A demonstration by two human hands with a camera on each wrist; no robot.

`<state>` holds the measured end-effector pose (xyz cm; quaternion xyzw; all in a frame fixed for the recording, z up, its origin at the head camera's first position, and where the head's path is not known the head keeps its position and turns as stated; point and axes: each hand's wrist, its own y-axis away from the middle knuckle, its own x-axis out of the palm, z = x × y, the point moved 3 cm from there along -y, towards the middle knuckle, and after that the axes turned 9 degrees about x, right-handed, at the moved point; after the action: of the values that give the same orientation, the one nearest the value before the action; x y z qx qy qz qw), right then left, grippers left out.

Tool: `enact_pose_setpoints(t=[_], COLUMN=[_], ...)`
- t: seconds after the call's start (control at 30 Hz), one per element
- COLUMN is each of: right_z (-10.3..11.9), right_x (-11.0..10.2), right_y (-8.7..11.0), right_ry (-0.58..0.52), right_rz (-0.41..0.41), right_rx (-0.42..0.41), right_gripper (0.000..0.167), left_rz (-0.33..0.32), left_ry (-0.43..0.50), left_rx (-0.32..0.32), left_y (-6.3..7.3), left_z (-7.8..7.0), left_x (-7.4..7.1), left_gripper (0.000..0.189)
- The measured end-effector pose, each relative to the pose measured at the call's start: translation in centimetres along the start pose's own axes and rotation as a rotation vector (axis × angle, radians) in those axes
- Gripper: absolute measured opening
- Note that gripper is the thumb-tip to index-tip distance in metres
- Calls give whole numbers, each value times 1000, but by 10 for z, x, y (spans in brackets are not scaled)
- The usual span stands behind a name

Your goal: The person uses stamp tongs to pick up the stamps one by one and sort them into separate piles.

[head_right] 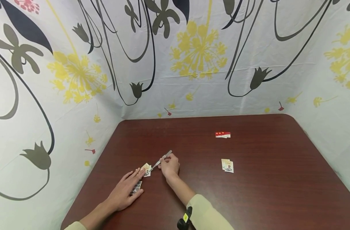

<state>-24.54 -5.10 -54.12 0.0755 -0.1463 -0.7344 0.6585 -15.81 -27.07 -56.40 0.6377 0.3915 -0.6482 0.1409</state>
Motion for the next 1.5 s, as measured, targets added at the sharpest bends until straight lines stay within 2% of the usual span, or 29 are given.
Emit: enact_pose_setpoints(t=[0.4,0.73,1.2,1.5], right_z=[5,12,42,53], right_x=[2,-9,-61,-114], right_y=[-6,-9,-12,-9], right_ry=[42,-36,-223,-221], right_rz=[-72,-68,-3,-15], right_rx=[-54,-72,-29,-36], right_gripper=[6,6,9,12], left_rz=[16,0,13,11], left_ry=[22,6,5,1], left_rx=[-9,-3,-3,-2], left_y=[0,1,-1,0], left_z=[1,0,-1,0], left_x=[0,2,-1,1], left_gripper=[74,74,75,75])
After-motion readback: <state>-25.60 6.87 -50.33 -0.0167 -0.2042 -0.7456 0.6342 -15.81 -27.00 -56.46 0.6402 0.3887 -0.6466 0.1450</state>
